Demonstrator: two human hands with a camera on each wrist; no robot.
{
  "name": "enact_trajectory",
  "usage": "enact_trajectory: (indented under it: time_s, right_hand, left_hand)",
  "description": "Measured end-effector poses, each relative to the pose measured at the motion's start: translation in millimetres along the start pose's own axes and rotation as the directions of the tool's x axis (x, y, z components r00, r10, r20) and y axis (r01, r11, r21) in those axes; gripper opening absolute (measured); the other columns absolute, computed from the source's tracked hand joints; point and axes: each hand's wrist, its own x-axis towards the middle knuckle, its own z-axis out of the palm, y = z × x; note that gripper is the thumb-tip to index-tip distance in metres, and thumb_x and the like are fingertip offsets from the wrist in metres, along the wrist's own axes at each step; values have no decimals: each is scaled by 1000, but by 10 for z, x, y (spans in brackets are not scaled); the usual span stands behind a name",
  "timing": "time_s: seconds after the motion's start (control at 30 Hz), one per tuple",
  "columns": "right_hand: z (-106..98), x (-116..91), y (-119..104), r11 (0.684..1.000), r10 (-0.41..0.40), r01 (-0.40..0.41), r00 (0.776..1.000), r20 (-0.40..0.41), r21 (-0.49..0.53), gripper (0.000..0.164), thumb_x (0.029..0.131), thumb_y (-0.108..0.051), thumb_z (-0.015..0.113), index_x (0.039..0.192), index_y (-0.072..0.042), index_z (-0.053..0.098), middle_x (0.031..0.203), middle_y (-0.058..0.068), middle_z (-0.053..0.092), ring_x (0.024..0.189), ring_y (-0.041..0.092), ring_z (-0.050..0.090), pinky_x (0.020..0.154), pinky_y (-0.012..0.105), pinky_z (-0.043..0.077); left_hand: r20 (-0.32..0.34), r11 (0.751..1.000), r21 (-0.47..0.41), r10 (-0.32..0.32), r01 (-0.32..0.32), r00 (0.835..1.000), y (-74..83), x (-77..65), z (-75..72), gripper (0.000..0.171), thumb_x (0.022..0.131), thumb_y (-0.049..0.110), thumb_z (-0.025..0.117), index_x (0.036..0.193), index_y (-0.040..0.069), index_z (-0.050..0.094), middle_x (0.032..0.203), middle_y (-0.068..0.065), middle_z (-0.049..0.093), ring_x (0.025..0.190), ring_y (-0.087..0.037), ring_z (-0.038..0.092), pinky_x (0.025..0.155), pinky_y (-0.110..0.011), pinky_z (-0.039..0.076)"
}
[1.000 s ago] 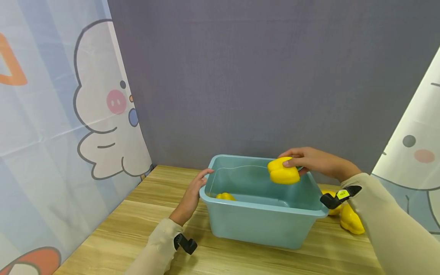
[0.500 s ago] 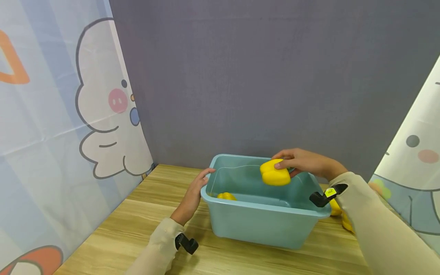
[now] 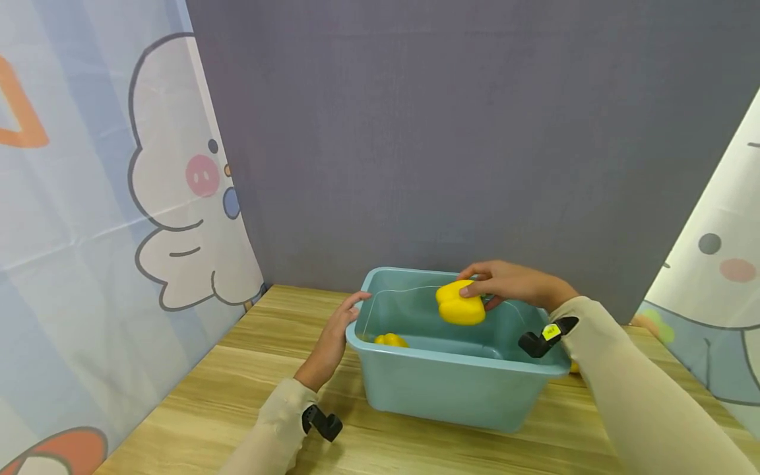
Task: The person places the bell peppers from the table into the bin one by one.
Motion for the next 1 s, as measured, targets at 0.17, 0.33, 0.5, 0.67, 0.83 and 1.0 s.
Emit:
enact_trajectory:
  time_s: [0.17,0.33,0.5,0.67,0.83,1.0]
  right_hand:
    - [41,56,17,1000,-13,13,1000,9,15,55,93,-40,69,136,-9,56,130,10,60,109,27,61,89,45,53]
    - [48,88,2,1000,-8,8,1000,-1,13,56,93,-41,69,137,-9,55,129,10,61,109,27,61,90,46,53]
    - [44,113,-17,1000,5,-5,1000,-7,-1,57,91,-42,71,136,-10,56,126,9,63,107,27,62,91,46,52]
    - [55,115,-27,1000,8,-8,1000,-14,-11,57,91,-43,71,135,-9,56,126,9,63,105,28,62,90,46,52]
    - [73,125,-30,1000,10,-10,1000,-26,-29,57,92,-45,70,135,-10,56,127,9,61,104,27,62,89,46,53]
    - [65,125,-33,1000,-15,15,999,-49,6,57,94,-44,67,134,-5,56,118,9,66,102,29,64,89,45,53]
  left_hand:
    - [-3,1000,-1,-8,8,1000,-35,-8,0,50,105,36,35,147,12,46,152,-5,40,127,-33,46,99,-46,39]
    - [6,1000,-3,5,-5,1000,-40,3,2,51,105,37,35,148,12,45,153,-4,39,127,-33,46,99,-46,38]
    - [10,1000,0,11,-11,1000,-34,17,-5,53,104,40,35,148,13,45,153,-2,38,129,-32,44,101,-48,36]
    - [10,1000,8,10,-10,1000,-29,17,-9,53,104,41,35,148,13,45,154,-2,38,130,-31,43,102,-49,35]
    - [3,1000,12,8,-8,1000,-28,13,-10,53,104,40,35,148,13,45,153,-2,38,129,-31,44,101,-48,36]
    - [4,1000,6,10,-10,1000,-26,10,-12,53,104,40,35,148,12,45,153,-3,39,128,-31,45,101,-48,37]
